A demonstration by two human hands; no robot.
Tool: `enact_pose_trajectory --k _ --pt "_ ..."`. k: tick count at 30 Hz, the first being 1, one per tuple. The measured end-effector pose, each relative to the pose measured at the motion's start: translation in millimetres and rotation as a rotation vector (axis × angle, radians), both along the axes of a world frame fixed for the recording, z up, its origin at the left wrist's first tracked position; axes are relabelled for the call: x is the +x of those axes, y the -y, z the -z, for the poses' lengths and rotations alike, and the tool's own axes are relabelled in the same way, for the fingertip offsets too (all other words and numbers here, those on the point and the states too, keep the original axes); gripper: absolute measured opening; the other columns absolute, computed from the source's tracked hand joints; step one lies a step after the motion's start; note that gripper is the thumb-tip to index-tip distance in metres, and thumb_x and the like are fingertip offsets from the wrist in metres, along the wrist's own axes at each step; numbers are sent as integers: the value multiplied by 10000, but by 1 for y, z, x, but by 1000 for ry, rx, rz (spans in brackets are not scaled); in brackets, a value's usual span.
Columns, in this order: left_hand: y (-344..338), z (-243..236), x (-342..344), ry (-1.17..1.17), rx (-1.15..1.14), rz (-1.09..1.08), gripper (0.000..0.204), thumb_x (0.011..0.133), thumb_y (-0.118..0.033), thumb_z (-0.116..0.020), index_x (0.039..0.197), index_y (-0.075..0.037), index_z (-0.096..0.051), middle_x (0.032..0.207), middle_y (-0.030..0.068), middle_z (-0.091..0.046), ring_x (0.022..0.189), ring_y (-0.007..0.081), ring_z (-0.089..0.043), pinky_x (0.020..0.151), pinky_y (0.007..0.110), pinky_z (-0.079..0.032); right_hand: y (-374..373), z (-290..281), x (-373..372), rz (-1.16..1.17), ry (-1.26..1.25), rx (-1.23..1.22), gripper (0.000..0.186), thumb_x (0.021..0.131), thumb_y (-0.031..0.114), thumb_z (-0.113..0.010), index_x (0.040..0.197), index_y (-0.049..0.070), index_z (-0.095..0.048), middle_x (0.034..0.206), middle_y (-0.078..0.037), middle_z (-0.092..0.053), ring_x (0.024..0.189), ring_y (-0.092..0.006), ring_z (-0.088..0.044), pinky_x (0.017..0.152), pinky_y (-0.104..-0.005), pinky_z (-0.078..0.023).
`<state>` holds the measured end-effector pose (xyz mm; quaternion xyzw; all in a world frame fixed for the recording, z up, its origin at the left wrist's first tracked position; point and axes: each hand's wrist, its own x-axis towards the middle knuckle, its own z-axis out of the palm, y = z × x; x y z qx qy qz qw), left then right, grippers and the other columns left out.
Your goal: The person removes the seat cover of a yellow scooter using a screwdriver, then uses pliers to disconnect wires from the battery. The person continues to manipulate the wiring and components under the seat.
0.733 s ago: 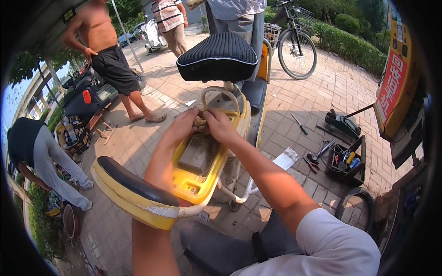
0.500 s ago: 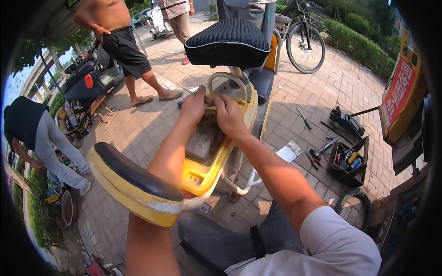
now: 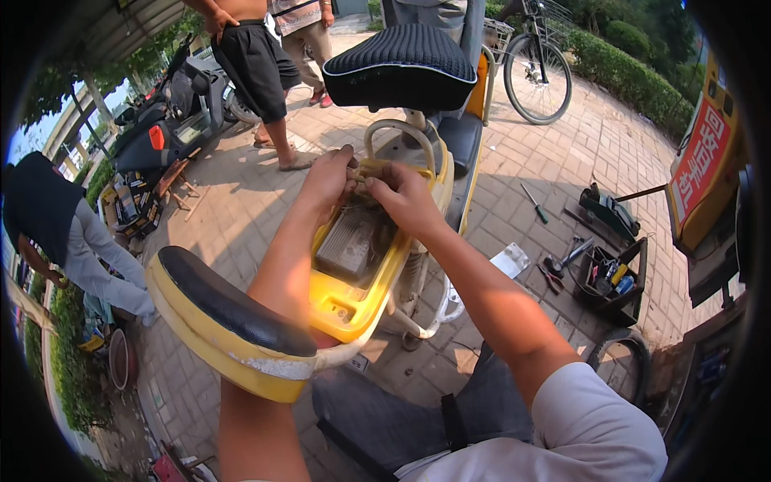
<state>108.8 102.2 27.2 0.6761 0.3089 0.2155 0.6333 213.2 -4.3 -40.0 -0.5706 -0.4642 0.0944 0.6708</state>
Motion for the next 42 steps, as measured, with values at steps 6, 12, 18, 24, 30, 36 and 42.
enact_pose_trajectory --k 6,12,18,24,30,36,42 --pt "2 -3 -8 21 163 91 208 924 -240 -501 964 -38 -529 659 -3 -487 513 82 -430 444 229 -299 4 -9 0 -133 103 -142 322 854 223 -680 1082 0 -638 864 -97 -670 785 -178 -621 727 -298 -494" --pt "-7 9 -7 -44 365 198 202 870 -168 -570 1002 -21 -527 685 -3 -527 545 56 -452 450 213 -308 7 -3 -7 54 297 -55 227 837 196 -662 916 -15 -631 797 -196 -651 737 -370 -617 673 -390 -483" --pt "-14 13 -8 -47 354 189 242 834 -116 -590 1032 -16 -496 667 -9 -516 541 55 -455 446 215 -298 15 -10 -8 31 313 -74 194 841 165 -655 892 -19 -623 781 -204 -637 727 -379 -605 655 -401 -475" --pt "-14 13 -6 -40 323 162 221 822 -101 -590 1010 -20 -506 651 -6 -509 541 62 -445 448 229 -291 13 -6 -3 9 283 -85 203 872 185 -639 916 -13 -625 749 -179 -629 671 -293 -592 643 -364 -472" --pt "-9 5 -10 -54 266 97 217 792 -87 -603 976 14 -548 756 68 -577 649 121 -525 571 263 -401 12 -11 -4 33 326 -114 230 889 219 -612 893 -10 -637 761 -195 -622 689 -346 -585 644 -382 -467" --pt "-11 8 -11 -30 241 95 192 823 -130 -602 971 -29 -534 655 -9 -511 525 59 -417 452 228 -285 9 -12 -2 -31 265 -203 263 915 238 -589 894 -21 -632 749 -169 -630 681 -292 -585 658 -363 -466" --pt "-19 4 -22 -80 226 195 222 847 -217 -619 955 -24 -601 680 -8 -524 560 67 -431 500 222 -321 15 -11 -2 -91 259 -193 279 894 243 -592 908 -32 -635 788 -190 -637 733 -321 -603 691 -382 -467"
